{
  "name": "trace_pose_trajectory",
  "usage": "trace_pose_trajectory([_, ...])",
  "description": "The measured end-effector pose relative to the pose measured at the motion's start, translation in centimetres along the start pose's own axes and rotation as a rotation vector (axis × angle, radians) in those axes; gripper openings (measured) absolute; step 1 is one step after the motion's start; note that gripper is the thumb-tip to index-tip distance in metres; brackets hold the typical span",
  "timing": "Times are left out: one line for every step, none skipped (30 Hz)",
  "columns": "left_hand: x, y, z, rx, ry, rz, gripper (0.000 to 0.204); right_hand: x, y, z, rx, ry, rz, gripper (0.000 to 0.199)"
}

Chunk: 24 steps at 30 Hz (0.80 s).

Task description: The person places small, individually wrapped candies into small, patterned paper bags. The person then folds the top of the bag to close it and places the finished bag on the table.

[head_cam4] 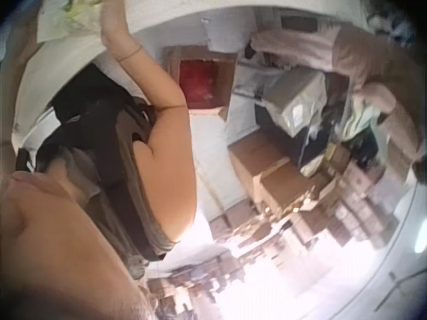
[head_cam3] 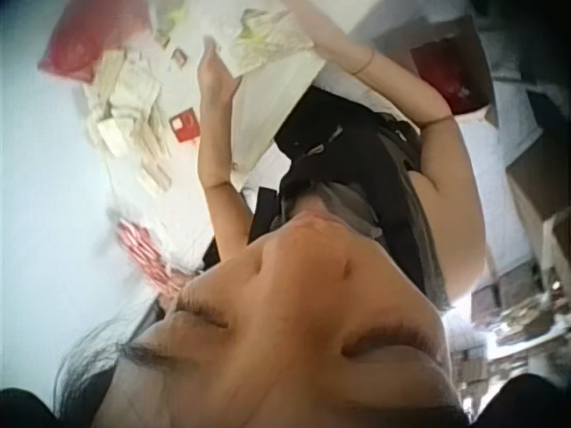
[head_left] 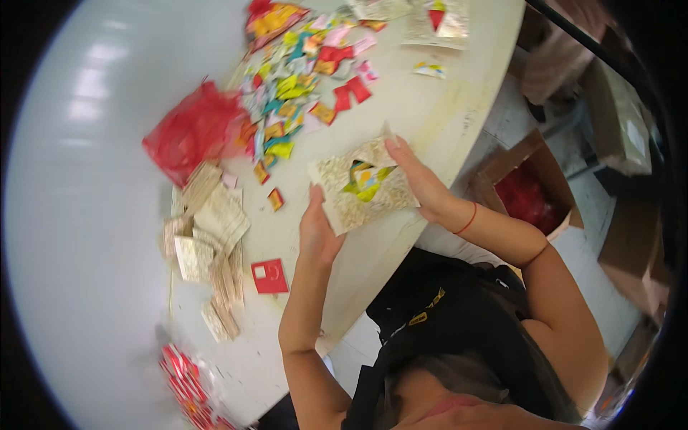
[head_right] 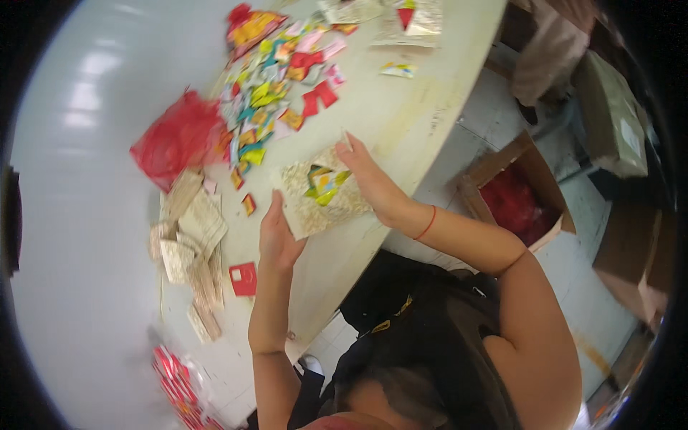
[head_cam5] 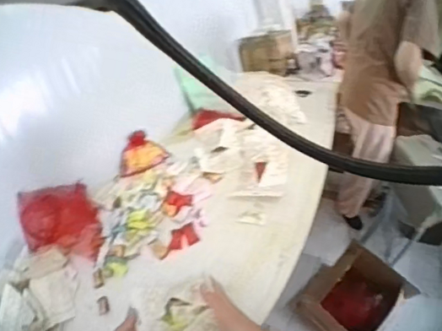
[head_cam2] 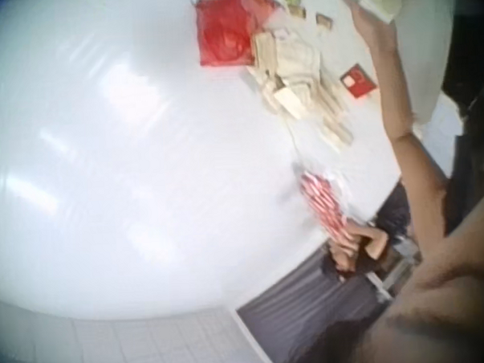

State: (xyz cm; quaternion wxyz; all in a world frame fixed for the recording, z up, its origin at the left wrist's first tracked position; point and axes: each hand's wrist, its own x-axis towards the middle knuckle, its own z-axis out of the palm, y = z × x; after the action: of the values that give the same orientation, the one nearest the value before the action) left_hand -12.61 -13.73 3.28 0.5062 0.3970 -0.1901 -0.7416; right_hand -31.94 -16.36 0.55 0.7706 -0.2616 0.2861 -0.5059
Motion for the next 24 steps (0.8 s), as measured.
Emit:
trace_pose_trajectory([-0.1, -0.5, 0.8, -0.003, 0.031, 0.026, 0.048, 0.0, 0.4, 0.5, -0.079, 0.037, -0.002, 0.080])
trace_pose_trajectory([0.1, -0.7, 1.6, -0.005, 0.058, 0.045, 0.048, 0.1, 0.2, 1.2, -0.158, 0.078, -0.010, 0.078])
trace_pose_trajectory([0.2, -0.6, 2.2, -0.005, 0.083, 0.062, 0.048, 0.2, 0.0, 1.9, -0.237, 0.121, -0.023, 0.077])
trace_pose_trajectory([0.3, -0.2, 2.7, 0.011, 0.111, 0.048, 0.048, 0.3, -0.4, 2.2, -0.171, 0.108, 0.018, 0.075])
trace_pose_trajectory([0.3, 0.2, 3.2, 0.028, 0.138, 0.033, 0.050, 0.3, -0.8, 2.4, -0.105, 0.097, 0.057, 0.074])
trace_pose_trajectory([0.2, 0.7, 3.3, 0.047, 0.164, 0.016, 0.052, 0.4, -1.1, 2.5, -0.039, 0.087, 0.096, 0.073])
trace_pose_trajectory([0.3, 0.9, 3.0, 0.340, 0.166, 0.194, 0.051, 0.5, -1.5, 2.1, 0.020, 0.072, 0.116, 0.072])
trace_pose_trajectory([0.2, 1.1, 2.4, 0.635, 0.167, 0.372, 0.050, 0.6, -2.0, 1.6, 0.081, 0.057, 0.136, 0.071])
trace_pose_trajectory([0.1, 1.3, 1.5, 0.933, 0.166, 0.549, 0.049, 0.8, -2.4, 1.1, 0.142, 0.043, 0.154, 0.070])
trace_pose_trajectory([0.0, 1.4, 0.8, 1.232, 0.153, 0.719, 0.048, 1.0, -2.1, 0.4, 0.157, 0.025, 0.127, 0.069])
trace_pose_trajectory([0.0, 1.4, 0.2, 1.531, 0.135, 0.891, 0.048, 1.1, -1.9, -0.2, 0.167, 0.026, 0.134, 0.068])
trace_pose_trajectory([0.0, 1.4, -0.2, 1.830, 0.111, 1.066, 0.047, 1.1, -1.9, -0.5, 0.179, 0.028, 0.139, 0.068])
trace_pose_trajectory([-0.2, 1.1, 0.3, 1.795, 0.060, 0.988, 0.045, 0.9, -1.8, -0.5, 0.190, 0.032, 0.147, 0.067])
trace_pose_trajectory([-0.2, 0.3, 1.5, 1.748, 0.003, 0.912, 0.043, 0.8, -1.8, -0.6, 0.177, 0.022, 0.143, 0.067])
trace_pose_trajectory([-0.2, -0.3, 2.2, 1.700, -0.054, 0.836, 0.041, 0.6, -1.6, -0.5, 0.165, 0.014, 0.138, 0.066])
trace_pose_trajectory([0.1, -0.8, 2.3, 1.729, -0.045, 0.861, 0.040, 0.5, -1.9, -0.6, 0.146, 0.003, 0.126, 0.066])
trace_pose_trajectory([0.4, -1.2, 2.4, 1.683, -0.055, 0.819, 0.040, 0.4, -1.9, -1.0, 0.132, 0.026, 0.110, 0.065])
trace_pose_trajectory([0.7, -1.8, 2.7, 1.637, -0.068, 0.775, 0.040, 0.4, -1.7, -1.6, 0.118, 0.051, 0.093, 0.063])
trace_pose_trajectory([0.8, -2.1, 2.5, 1.603, -0.070, 0.720, 0.040, 0.3, -1.4, -1.3, 0.117, 0.068, 0.087, 0.062])
trace_pose_trajectory([1.3, -2.5, 2.5, 1.571, -0.104, 0.795, 0.037, -0.1, -1.9, -1.1, 0.181, 0.081, 0.120, 0.056])
trace_pose_trajectory([1.8, -2.6, 2.5, 1.571, -0.127, 0.836, 0.036, -0.2, -2.2, -1.3, 0.203, 0.096, 0.095, 0.054])
trace_pose_trajectory([2.3, -2.3, 3.5, 1.568, -0.145, 0.883, 0.035, -0.2, -2.9, -1.9, 0.220, 0.106, 0.069, 0.053])
trace_pose_trajectory([2.7, -2.0, 4.5, 1.562, -0.162, 0.929, 0.034, -0.2, -3.6, -2.6, 0.237, 0.116, 0.044, 0.052])
trace_pose_trajectory([3.2, -1.7, 5.7, 1.520, -0.159, 0.966, 0.033, -0.3, -4.6, -3.3, 0.232, 0.152, 0.011, 0.052])
